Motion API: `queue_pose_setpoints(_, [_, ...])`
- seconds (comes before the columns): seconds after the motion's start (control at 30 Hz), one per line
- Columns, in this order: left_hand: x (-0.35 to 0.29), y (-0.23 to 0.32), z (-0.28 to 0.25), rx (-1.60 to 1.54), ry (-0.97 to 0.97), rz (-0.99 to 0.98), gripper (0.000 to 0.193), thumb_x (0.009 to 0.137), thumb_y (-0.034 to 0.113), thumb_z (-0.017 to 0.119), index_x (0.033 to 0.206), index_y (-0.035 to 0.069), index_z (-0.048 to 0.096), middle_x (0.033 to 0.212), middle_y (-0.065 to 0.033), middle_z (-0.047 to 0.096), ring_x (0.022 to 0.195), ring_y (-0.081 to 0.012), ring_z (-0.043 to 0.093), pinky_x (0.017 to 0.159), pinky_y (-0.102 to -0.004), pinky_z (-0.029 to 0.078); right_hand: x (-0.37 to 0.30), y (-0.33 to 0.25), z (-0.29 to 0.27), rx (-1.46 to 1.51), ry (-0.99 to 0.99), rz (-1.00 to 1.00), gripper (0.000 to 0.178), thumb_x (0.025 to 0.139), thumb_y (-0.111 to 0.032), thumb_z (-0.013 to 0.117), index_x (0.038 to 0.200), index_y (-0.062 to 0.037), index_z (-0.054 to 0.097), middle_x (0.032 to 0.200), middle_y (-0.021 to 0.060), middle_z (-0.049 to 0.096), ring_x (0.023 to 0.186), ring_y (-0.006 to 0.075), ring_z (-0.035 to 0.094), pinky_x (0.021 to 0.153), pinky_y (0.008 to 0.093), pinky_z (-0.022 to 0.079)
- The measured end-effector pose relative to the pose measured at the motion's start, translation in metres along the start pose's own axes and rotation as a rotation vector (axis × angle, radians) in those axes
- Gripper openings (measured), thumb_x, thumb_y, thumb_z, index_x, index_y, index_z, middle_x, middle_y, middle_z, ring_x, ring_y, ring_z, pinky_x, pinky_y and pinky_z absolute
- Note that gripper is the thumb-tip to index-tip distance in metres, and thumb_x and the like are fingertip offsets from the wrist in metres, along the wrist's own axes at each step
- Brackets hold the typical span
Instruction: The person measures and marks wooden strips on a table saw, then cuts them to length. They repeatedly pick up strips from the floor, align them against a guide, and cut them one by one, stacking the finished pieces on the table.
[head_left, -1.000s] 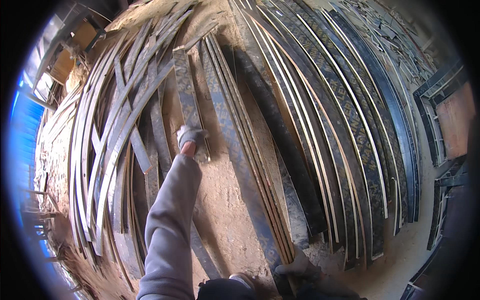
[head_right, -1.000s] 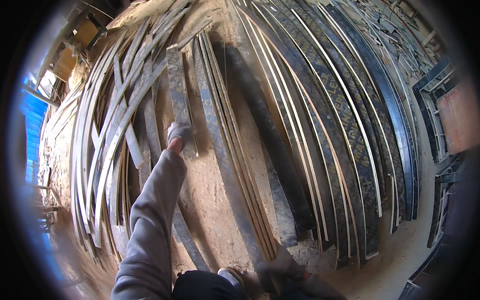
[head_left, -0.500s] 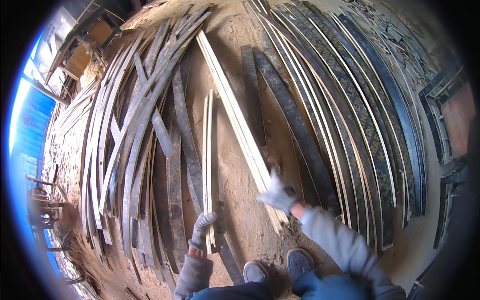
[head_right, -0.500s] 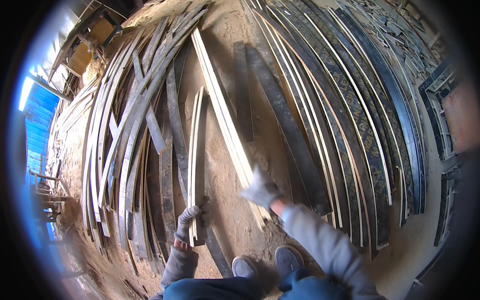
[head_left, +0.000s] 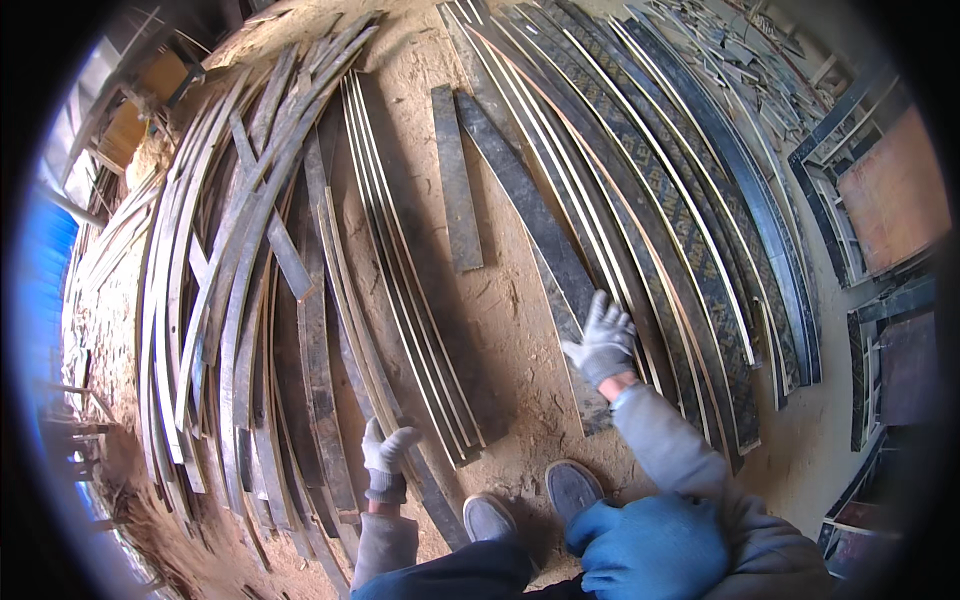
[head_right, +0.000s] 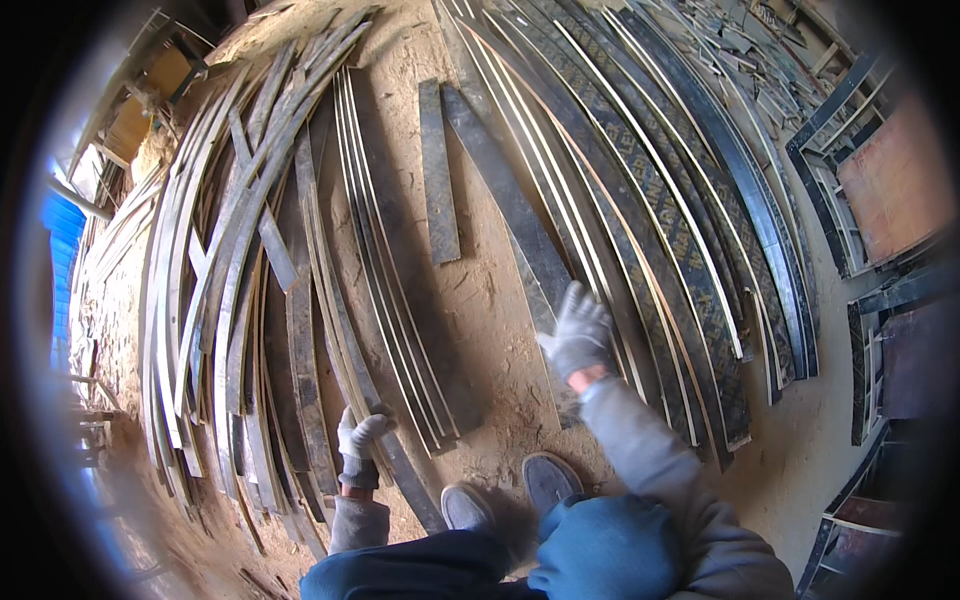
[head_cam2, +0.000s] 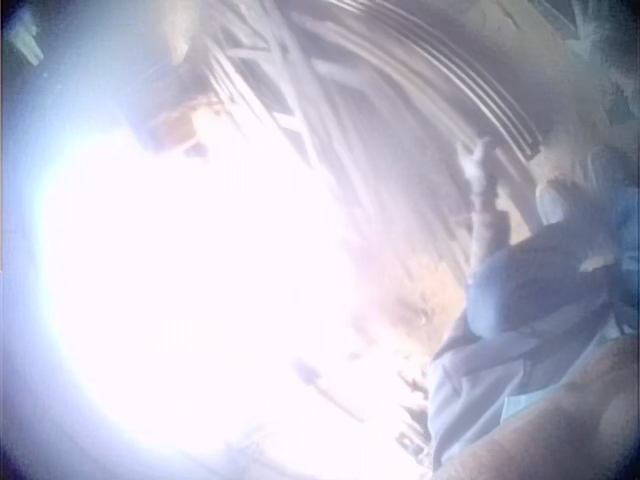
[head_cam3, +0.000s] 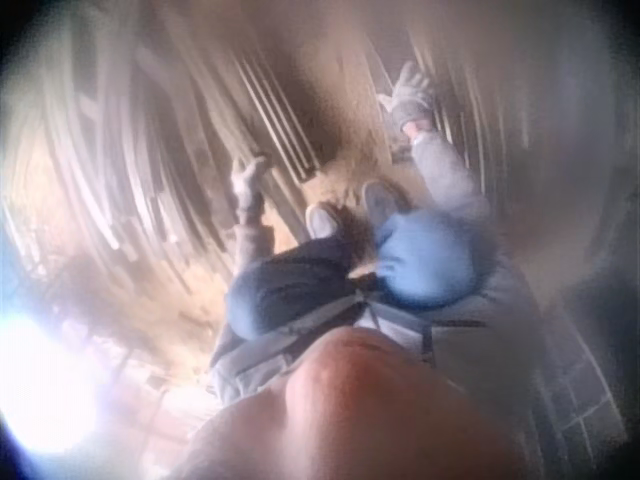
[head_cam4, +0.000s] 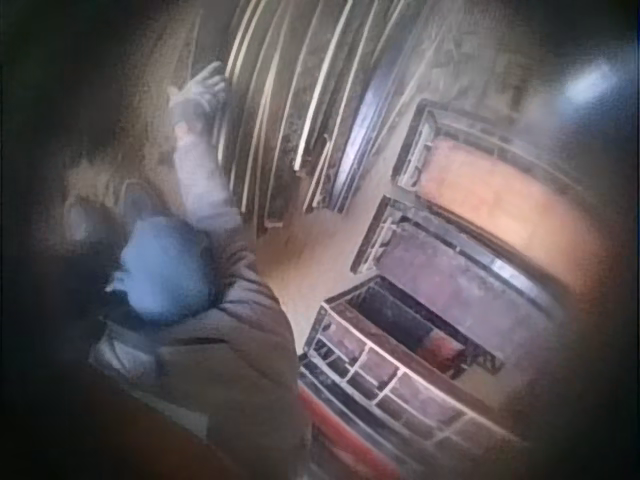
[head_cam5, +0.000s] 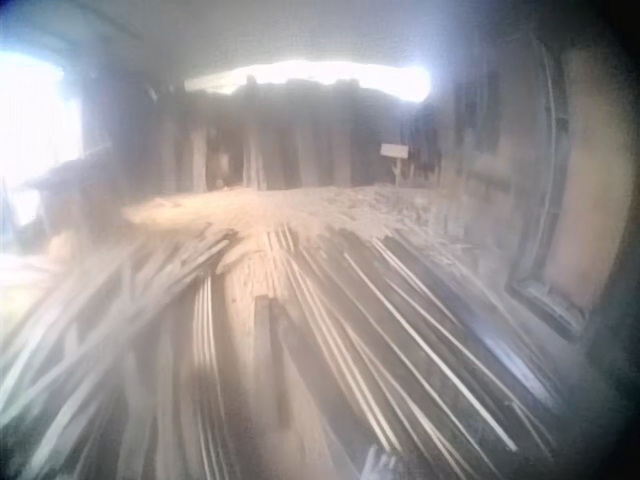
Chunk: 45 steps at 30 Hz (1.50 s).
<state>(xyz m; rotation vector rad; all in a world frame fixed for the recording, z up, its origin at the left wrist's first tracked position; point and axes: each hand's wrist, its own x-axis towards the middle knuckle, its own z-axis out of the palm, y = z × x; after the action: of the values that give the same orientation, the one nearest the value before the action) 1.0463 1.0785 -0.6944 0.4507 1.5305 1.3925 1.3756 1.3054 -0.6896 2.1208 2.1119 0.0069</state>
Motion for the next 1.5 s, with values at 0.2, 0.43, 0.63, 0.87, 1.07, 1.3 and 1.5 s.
queue_pose_setpoints(0.2, [-0.013, 0.014, 0.033, -0.132, -0.047, -0.011, 0.045, 0.083, 0.023, 0.083, 0.112, 0.0, 0.059, 0.077, -0.0068, 0.065, 0.058, -0.0184, 0.063, 0.053, -0.0332, 0.054, 0.004, 0.029, -0.012, 0.714, -0.332, -0.092, 0.11, 0.067, -0.051, 0.093, 0.148, 0.0078, 0.047, 0.13, 0.0252, 0.066, 0.12, 0.0338, 0.065, 0.103, 0.0427, 0.053])
queue_pose_setpoints(0.43, [-0.019, 0.013, 0.04, -0.276, -0.06, -0.045, 0.051, 0.082, 0.021, 0.083, 0.12, -0.001, 0.059, 0.078, -0.0077, 0.066, 0.06, -0.0206, 0.065, 0.053, -0.0346, 0.055, 0.01, -0.045, 0.002, 1.292, -0.086, -0.308, 0.079, 0.071, -0.042, 0.091, 0.124, 0.0086, 0.061, 0.113, 0.0229, 0.07, 0.105, 0.0316, 0.068, 0.093, 0.0427, 0.056])
queue_pose_setpoints(0.63, [-0.032, 0.006, 0.017, -0.301, -0.116, -0.045, 0.069, 0.082, 0.019, 0.087, 0.137, -0.002, 0.05, 0.102, -0.0164, 0.07, 0.067, -0.0249, 0.071, 0.055, -0.0363, 0.059, 0.052, -0.102, 0.014, 1.121, -0.332, -0.23, 0.115, 0.066, -0.048, 0.089, 0.151, 0.0117, 0.04, 0.138, 0.0354, 0.061, 0.128, 0.0435, 0.062, 0.108, 0.046, 0.052])
queue_pose_setpoints(0.87, [-0.033, 0.016, 0.03, -0.243, -0.001, -0.046, 0.072, 0.077, 0.019, 0.088, 0.134, -0.003, 0.05, 0.106, -0.015, 0.071, 0.089, -0.0257, 0.073, 0.078, -0.039, 0.064, -0.019, -0.135, 0.002, 0.98, -0.16, -0.282, 0.09, 0.076, -0.034, 0.086, 0.144, 0.0097, 0.047, 0.124, 0.0322, 0.066, 0.112, 0.0397, 0.068, 0.092, 0.0491, 0.059])
queue_pose_setpoints(1.07, [0.006, 0.013, 0.052, -0.422, -0.12, -0.289, 0.066, 0.082, 0.019, 0.087, 0.136, 0.001, 0.054, 0.112, -0.0111, 0.07, 0.099, -0.0229, 0.07, 0.087, -0.037, 0.061, -0.078, -0.107, -0.025, 1.344, -0.801, -0.779, 0.046, 0.102, -0.028, 0.071, 0.139, -0.0037, 0.059, 0.122, 0.0164, 0.071, 0.113, 0.0267, 0.07, 0.096, 0.0375, 0.059])
queue_pose_setpoints(1.3, [0.023, -0.001, 0.074, -0.322, -0.181, -0.296, 0.041, 0.085, 0.018, 0.078, 0.122, 0.004, 0.065, 0.101, -0.005, 0.071, 0.086, -0.0174, 0.07, 0.079, -0.0336, 0.061, 0.126, -0.195, 0.029, 0.239, 0.092, -0.217, 0.082, 0.082, -0.038, 0.083, 0.147, -0.0037, 0.046, 0.123, 0.0204, 0.062, 0.098, 0.0327, 0.069, 0.078, 0.0447, 0.058])
queue_pose_setpoints(1.5, [0.024, -0.006, 0.08, -0.287, -0.127, -0.267, 0.039, 0.084, 0.009, 0.075, 0.121, 0.004, 0.065, 0.102, -0.0084, 0.071, 0.089, -0.0224, 0.072, 0.079, -0.0408, 0.063, 0.155, -0.217, 0.03, 0.142, 0.052, -0.133, 0.059, 0.08, -0.026, 0.076, 0.128, -0.0018, 0.054, 0.097, 0.0151, 0.066, 0.084, 0.0257, 0.069, 0.063, 0.0489, 0.056])
